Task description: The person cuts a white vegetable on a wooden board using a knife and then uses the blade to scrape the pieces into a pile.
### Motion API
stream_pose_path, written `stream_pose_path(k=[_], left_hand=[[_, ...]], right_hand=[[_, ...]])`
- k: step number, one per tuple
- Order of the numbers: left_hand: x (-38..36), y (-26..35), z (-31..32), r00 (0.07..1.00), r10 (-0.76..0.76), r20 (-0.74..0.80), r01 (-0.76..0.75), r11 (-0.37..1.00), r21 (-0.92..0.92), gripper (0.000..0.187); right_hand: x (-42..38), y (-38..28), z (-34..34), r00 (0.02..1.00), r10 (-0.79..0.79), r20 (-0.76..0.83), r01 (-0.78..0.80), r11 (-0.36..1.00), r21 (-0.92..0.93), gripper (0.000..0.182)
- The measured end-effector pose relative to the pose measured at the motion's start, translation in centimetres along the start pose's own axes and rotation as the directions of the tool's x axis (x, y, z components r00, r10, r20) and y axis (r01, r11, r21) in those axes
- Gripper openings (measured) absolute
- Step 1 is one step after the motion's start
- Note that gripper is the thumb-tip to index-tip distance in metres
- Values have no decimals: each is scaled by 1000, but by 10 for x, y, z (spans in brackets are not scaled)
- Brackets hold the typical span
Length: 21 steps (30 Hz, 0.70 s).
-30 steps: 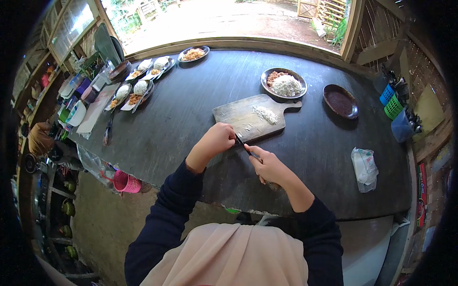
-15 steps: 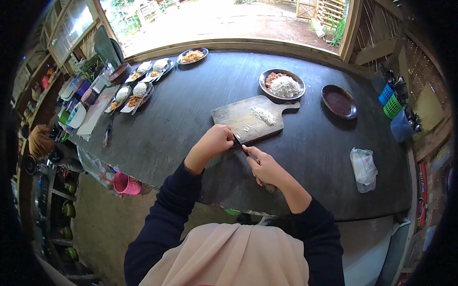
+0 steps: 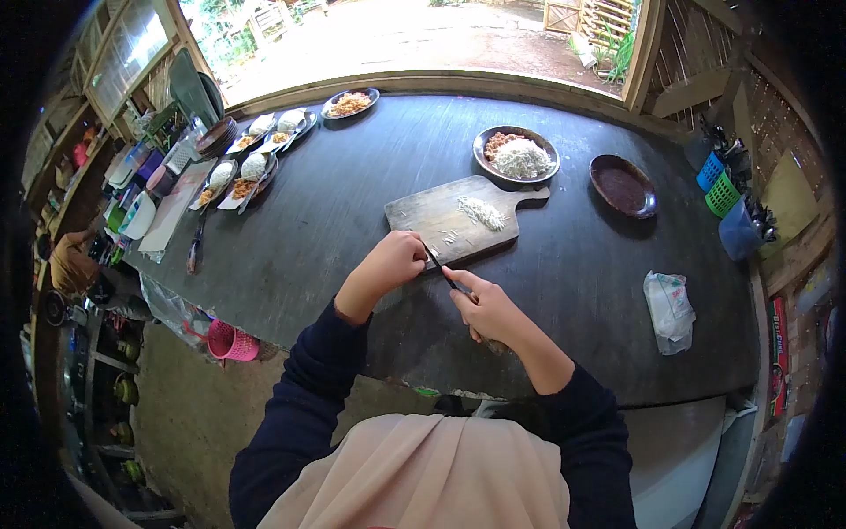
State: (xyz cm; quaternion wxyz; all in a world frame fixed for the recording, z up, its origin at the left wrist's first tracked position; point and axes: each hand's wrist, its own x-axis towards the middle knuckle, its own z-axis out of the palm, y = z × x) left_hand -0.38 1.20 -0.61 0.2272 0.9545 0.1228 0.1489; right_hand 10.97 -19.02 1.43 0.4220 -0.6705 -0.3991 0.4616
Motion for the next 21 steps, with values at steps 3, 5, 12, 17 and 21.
stream_pose_path(k=[3,5,12,17,21], left_hand=[[0,2,-2,1000,-11,3,11,1000,11,17],[0,2,-2,1000,-15,3,15,1000,19,17],[0,5,-3,999,-1,-47,1,1000,-8,15],[0,3,-5,999,16,-47,-18,999,-38,16],[1,-1,-2,1000,6,-12,-6,1000,1,18]], right_hand=[[1,4,0,1000,8,7,-8,1000,-3,46],[2,6,0,1000,5,21,-5,1000,-1,46],[1,2,0,999,26,25,-25,999,-35,45],[6,1,0,998,48,51,-48,999,-12,45],[14,3,2,998,31,48,-30,999,-26,45]])
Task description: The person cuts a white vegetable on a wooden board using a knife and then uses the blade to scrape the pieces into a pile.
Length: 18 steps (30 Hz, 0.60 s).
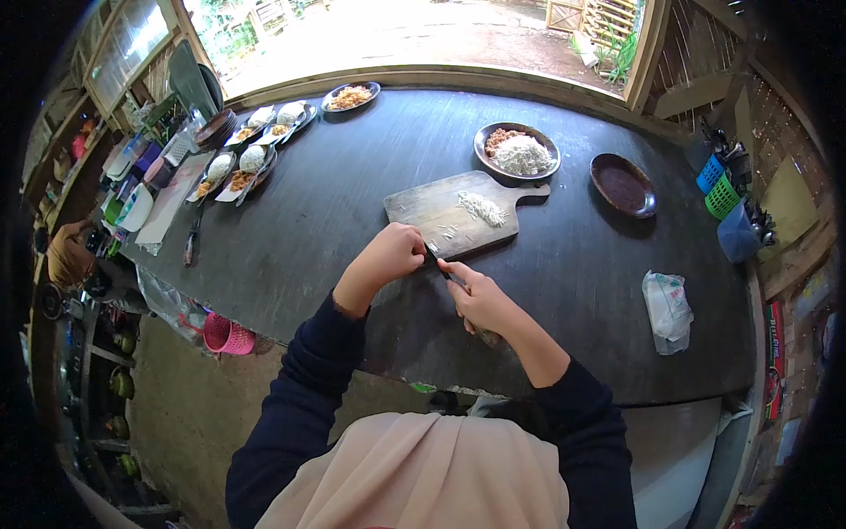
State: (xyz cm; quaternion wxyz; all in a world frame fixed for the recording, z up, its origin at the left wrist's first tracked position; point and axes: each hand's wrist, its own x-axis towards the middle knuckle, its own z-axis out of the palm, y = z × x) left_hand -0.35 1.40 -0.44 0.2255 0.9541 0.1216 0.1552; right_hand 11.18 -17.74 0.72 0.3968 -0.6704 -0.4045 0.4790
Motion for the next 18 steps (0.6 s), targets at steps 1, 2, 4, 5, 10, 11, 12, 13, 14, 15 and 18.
stream_pose_path(k=[1,2,4,5,10,11,12,13,14,15,18], left_hand=[[1,0,0,1000,-4,12,4,1000,11,18],[1,1,1,1000,-2,15,2,1000,11,18],[1,4,-1,999,-51,17,51,999,12,17],[1,5,0,999,-49,19,49,999,15,17],[0,4,1,999,12,-45,-11,1000,15,17],[-1,4,-1,999,15,-43,-14,1000,19,17],[-2,4,-1,1000,6,-27,-5,1000,28,17],[-2,4,-2,1000,-4,-11,4,999,35,17],[-1,5,-2,1000,-2,-8,2,999,34,17],[-2,6,-2,1000,-11,2,11,1000,27,18],[-1,7,-3,1000,-14,16,13,999,31,19]], right_hand=[[1,0,0,1000,-11,-7,11,1000,-9,45],[1,-1,0,1000,-10,-10,10,1000,-6,45],[1,-3,0,1000,-10,-5,10,999,-45,45],[-1,-3,0,1000,-12,-6,12,999,-42,45],[-16,-3,-4,1000,-9,4,9,996,-85,45],[-14,-3,-5,1000,-13,2,13,997,-82,45],[-12,-2,-7,1000,-8,14,9,997,-71,45],[-10,-2,-9,1000,-2,27,4,998,-62,45],[-8,-4,-9,1000,0,25,1,998,-59,45],[-5,-6,-7,1000,4,30,-2,999,-33,45],[1,-2,-6,999,6,33,-6,1000,24,46]])
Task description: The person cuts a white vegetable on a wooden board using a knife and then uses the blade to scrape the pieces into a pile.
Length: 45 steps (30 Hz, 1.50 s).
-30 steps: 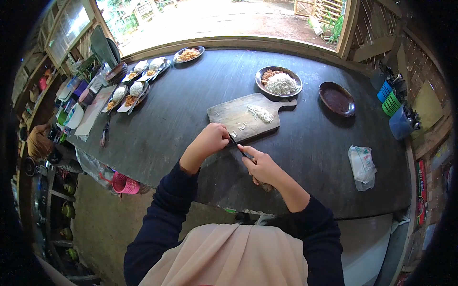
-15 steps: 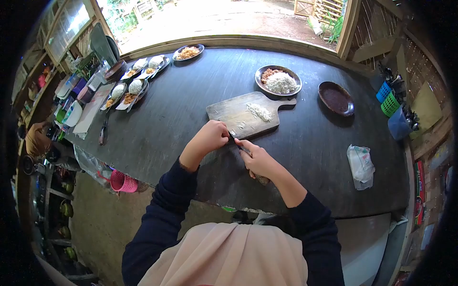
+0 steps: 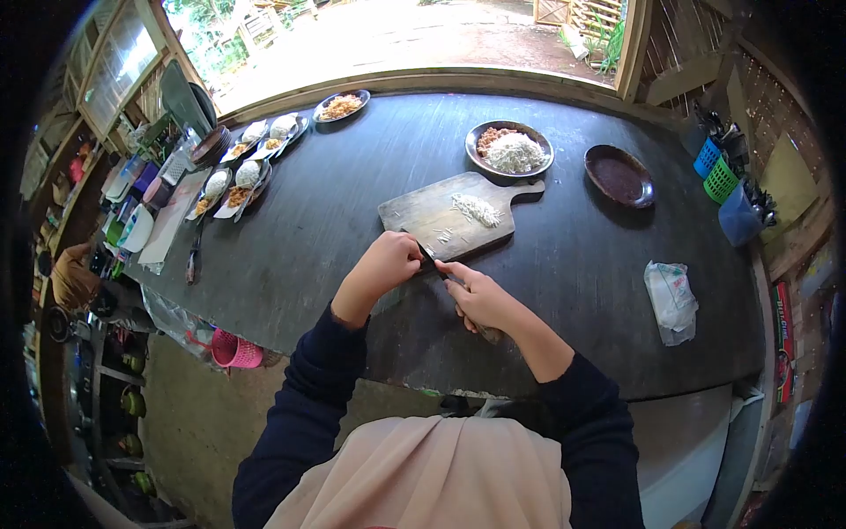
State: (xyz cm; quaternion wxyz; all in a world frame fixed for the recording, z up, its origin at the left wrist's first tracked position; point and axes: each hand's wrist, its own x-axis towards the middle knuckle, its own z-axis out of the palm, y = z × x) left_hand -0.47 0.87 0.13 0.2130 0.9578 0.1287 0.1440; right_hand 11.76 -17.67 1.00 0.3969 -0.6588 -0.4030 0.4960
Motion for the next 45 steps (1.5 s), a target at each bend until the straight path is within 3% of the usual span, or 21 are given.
stream_pose_path(k=[5,10,31,45], left_hand=[[-1,-2,3,1000,-20,-8,20,1000,-8,19],[-2,-2,5,999,7,-48,-7,1000,3,18],[-3,5,3,995,-66,-82,60,996,-66,14],[-2,3,4,996,-46,-76,42,998,-53,16]], right_hand=[[-5,0,3,1000,4,-13,-3,999,35,46],[-17,-7,1,998,-13,-54,7,994,-109,44],[-23,-7,4,999,-41,-22,36,977,-208,45],[-26,-10,3,999,-17,-34,11,983,-183,43]])
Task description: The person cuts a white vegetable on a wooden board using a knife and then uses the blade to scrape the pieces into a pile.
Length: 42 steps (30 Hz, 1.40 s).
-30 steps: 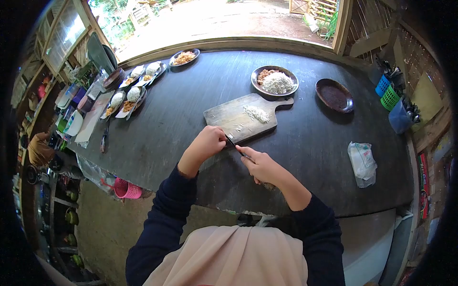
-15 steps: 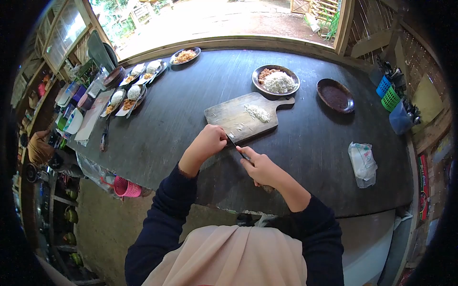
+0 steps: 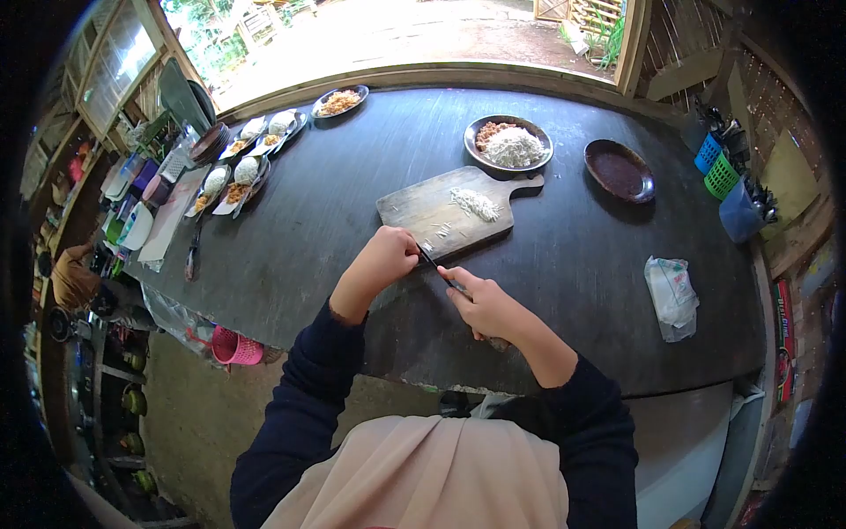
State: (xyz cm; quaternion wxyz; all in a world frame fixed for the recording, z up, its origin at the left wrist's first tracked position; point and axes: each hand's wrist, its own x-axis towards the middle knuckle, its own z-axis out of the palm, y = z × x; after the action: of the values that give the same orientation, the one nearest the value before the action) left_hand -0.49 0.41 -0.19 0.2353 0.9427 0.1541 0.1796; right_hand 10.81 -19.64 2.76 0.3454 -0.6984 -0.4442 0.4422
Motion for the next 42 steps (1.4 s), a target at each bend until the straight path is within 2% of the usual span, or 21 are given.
stream_pose_path(k=[1,5,8,11,14,19,23,25,28,31,42], left_hand=[[0,1,0,999,11,-38,-12,999,-33,14],[0,-3,2,999,13,-35,-14,1000,-22,15],[2,-3,-1,999,21,50,-24,998,64,18],[-1,1,0,998,-48,36,46,998,37,17],[-2,-2,5,999,33,-39,-30,998,58,12],[-6,0,4,996,58,68,-64,994,91,18],[-10,4,2,996,73,60,-78,993,89,18],[-8,4,0,996,37,86,-44,997,70,18],[-3,-3,-3,993,6,115,-7,1000,6,18],[1,-4,-8,987,-26,161,28,1000,-12,19],[-2,-4,-5,992,-17,128,19,1000,-16,22]], right_hand=[[1,0,0,1000,-2,-3,2,1000,4,43],[7,0,5,999,-10,-32,10,1000,-4,43],[12,-1,9,997,-34,-75,33,999,-8,43],[8,1,8,997,-48,-68,45,998,-45,44],[0,1,5,997,-55,-47,52,996,-68,44],[5,1,6,997,-46,-55,44,998,-51,44],[12,4,6,998,-31,-63,29,999,-29,43],[15,11,6,999,-22,-44,25,997,69,43],[17,13,6,999,-19,-50,24,994,107,43],[13,10,7,996,-43,-79,52,993,111,43],[2,0,3,999,-15,-46,16,1000,15,44]])
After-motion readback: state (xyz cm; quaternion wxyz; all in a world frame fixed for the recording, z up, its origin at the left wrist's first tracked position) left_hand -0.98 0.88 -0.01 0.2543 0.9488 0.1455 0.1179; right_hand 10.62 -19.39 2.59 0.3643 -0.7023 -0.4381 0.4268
